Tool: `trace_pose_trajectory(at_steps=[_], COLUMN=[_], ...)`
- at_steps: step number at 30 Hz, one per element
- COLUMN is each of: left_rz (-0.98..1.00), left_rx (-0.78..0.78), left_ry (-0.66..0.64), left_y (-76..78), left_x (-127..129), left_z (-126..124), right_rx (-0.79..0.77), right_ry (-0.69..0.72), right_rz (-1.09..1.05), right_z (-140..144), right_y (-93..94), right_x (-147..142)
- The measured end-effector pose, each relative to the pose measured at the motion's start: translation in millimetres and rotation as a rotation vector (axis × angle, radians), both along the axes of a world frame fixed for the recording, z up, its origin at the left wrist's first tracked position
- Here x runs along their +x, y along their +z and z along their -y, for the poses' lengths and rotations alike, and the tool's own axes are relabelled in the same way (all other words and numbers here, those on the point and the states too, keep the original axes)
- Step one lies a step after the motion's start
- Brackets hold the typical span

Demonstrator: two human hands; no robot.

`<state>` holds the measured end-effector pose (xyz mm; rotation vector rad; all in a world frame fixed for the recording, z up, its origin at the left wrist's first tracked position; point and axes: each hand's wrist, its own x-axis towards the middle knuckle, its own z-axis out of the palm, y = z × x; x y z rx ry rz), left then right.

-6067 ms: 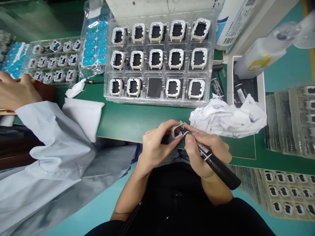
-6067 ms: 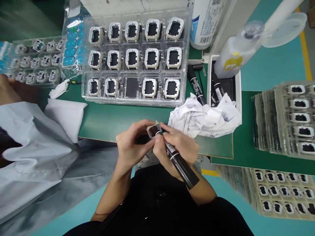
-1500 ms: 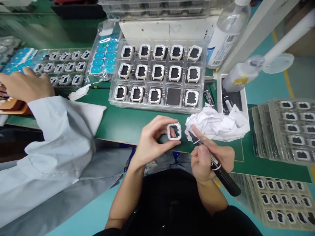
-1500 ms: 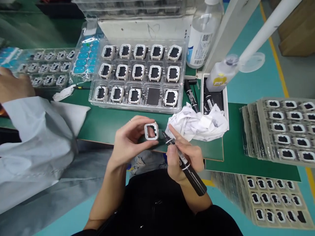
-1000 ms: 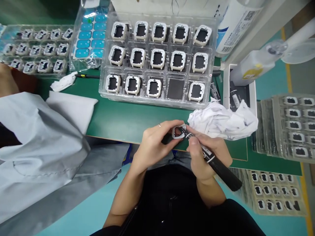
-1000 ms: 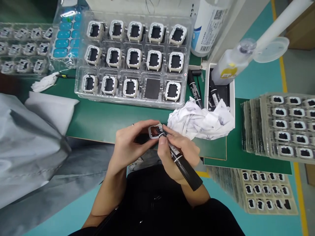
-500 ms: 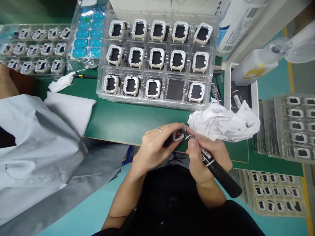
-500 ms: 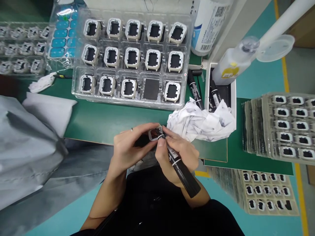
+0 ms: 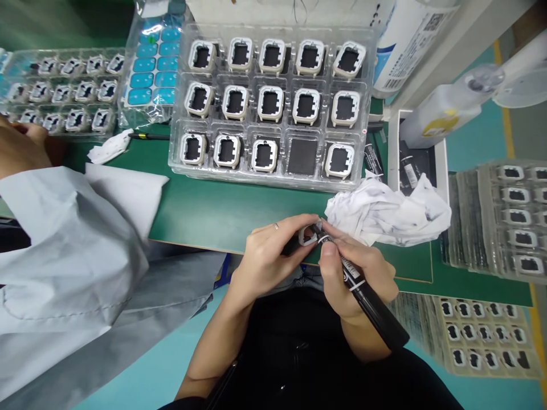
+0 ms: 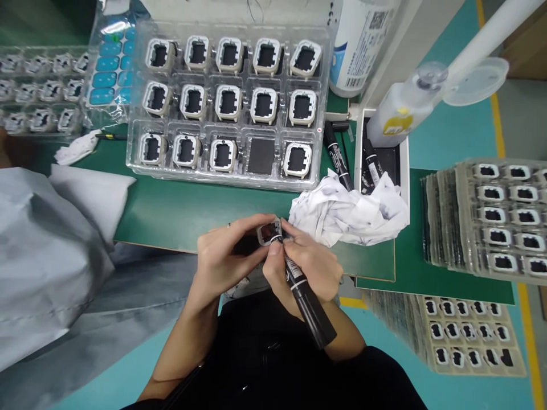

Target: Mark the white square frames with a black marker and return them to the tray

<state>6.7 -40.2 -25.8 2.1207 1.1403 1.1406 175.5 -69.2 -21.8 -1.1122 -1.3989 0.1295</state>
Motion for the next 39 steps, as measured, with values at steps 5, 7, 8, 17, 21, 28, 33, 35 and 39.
trace_pose_trajectory(at_steps=[5, 7, 8, 17, 21, 28, 33, 35, 39], left_rz=[0.003, 0.005, 0.007, 0.150, 0.197, 0.211, 0.235, 0.262, 0.329], left_rx=[0.017, 0.017, 0.014, -0.111, -0.156, -0.178, -0.245, -0.298, -0.384], left_ry=[0.003, -0.001, -0.003, -0.052, -0.068, -0.032, -0.065, -0.102, -0.174], left_y=[-1.9, -2.6, -2.7, -0.6, 0.0, 4.2, 4.4, 3.4, 1.1], left_x=[0, 0, 0, -2, -3, 1, -4, -7, -11], left_z=[0, 0, -1, -5, -6, -5, -6, -8, -13], right_rx=[0.013, -0.003, -0.016, -0.095, -0.095, -0.079, -0.079, -0.112, -0.155], right_ry=[-0.022, -0.028, -0.029, 0.033, 0.026, 0.034, 0.102, 0.134, 0.215], right_rz=[-0.003, -0.004, -0.007, -0.206, -0.202, -0.201, -0.206, -0.157, -0.060], right_z=[1, 1, 1, 7, 6, 4, 7, 9, 10], right_y=[0.7, 0.3, 0.0, -7.3, -7.3, -9.0, -3.2, 0.5, 2.2], right_x=[-1, -1, -1, 5, 6, 4, 7, 10, 16])
